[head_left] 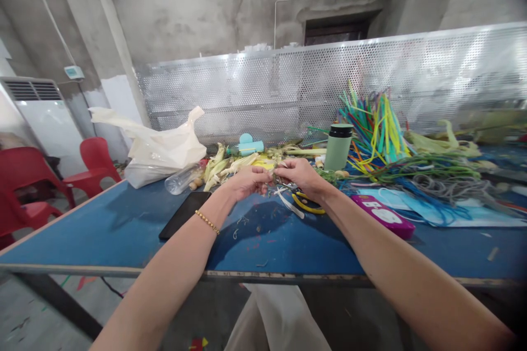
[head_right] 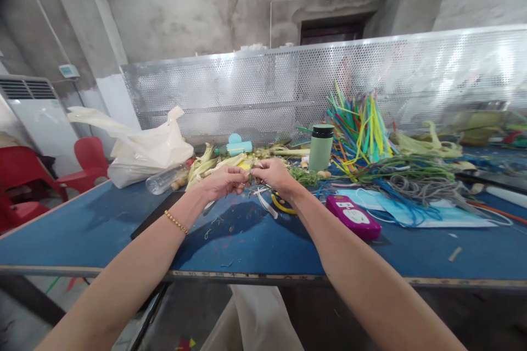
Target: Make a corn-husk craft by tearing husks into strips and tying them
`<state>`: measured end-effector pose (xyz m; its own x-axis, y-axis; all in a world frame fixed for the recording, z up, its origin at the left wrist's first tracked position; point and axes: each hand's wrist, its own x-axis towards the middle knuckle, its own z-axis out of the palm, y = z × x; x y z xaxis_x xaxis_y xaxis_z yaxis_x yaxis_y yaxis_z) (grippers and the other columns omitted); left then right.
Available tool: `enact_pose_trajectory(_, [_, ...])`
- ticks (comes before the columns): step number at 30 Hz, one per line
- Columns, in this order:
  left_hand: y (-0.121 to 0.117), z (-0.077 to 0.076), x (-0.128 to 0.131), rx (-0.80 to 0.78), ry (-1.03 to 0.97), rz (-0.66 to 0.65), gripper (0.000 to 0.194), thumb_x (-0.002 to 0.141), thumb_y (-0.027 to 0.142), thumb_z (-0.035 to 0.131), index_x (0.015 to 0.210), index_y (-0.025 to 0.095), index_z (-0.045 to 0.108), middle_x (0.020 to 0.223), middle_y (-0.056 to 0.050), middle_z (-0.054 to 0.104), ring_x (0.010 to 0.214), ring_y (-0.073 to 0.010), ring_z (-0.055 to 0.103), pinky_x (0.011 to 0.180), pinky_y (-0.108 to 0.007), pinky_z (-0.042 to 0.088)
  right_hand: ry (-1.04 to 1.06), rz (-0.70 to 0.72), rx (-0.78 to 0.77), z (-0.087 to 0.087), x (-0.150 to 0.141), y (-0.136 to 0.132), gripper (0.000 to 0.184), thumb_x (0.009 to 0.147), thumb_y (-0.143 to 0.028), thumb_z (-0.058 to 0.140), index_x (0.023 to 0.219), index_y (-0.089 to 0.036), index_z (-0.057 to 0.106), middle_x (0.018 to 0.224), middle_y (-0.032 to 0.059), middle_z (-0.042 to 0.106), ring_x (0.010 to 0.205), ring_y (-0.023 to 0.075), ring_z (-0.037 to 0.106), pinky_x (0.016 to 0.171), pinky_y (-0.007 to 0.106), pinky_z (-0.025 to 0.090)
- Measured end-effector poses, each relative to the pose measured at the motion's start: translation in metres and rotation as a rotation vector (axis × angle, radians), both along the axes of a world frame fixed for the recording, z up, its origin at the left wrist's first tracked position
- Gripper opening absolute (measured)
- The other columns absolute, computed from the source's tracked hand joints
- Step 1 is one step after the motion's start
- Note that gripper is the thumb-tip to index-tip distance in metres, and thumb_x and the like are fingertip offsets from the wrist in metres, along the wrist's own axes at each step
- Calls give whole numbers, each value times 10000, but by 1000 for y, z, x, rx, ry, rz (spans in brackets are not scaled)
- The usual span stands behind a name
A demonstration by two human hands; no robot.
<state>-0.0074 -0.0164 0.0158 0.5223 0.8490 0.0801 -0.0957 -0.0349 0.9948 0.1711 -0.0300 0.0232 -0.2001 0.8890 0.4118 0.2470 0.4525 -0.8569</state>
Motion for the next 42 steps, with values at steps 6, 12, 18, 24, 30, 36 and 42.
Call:
enact_pose_trajectory(6, [1,2,-3,29,44,53,178,709,244,756,756,102,659,723,-46,648,526,-81,529,533,-255,369,-72,7,10,0,4,3,327,690,-384,668,497,-183,498,483,-37,477,494,89,390,511,263,262])
enact_pose_trajectory(12, [5,1,-3,81,88,109,96,653,166,710,651,106,634,628,-24,605,499,-70,485,506,-238,354,-131,22,21,-1,5,5,318,705,-369,642,485,-182,509,479,-29,489,495,92,372,522,276,257])
enact_pose_trajectory(18, [2,7,-6,103,176,147,52,671,161,645,653,112,642,653,-34,635,498,-75,506,476,-226,327,-153,7,27,-1,7,5,296,711,-352,625,495,-180,520,478,-33,490,497,93,365,525,275,254])
enact_pose_trajectory(24, [-1,3,2,87,152,73,149,733,261,698,733,117,660,724,-62,676,586,-125,616,538,-248,412,-168,-8,62,0,6,5,250,701,-309,601,499,-177,536,489,-25,517,512,98,409,536,271,278])
enact_pose_trajectory(30, [4,-3,4,148,175,117,114,694,155,688,612,115,619,583,-24,621,514,-95,562,533,-235,407,-195,-19,82,-1,4,4,255,700,-304,604,492,-178,529,480,-28,501,497,93,402,524,268,270])
enact_pose_trajectory(36, [5,-2,2,114,136,117,106,699,185,706,652,115,643,630,-35,652,501,-94,548,515,-242,388,-177,28,74,0,5,2,288,736,-358,621,528,-173,547,506,-25,517,514,95,417,534,264,293])
enact_pose_trajectory(42, [8,-6,4,139,98,151,126,672,188,718,635,120,619,632,-32,643,486,-91,540,473,-227,362,-96,37,-65,1,0,0,175,638,-316,684,608,-171,590,549,-15,572,533,111,488,528,256,341])
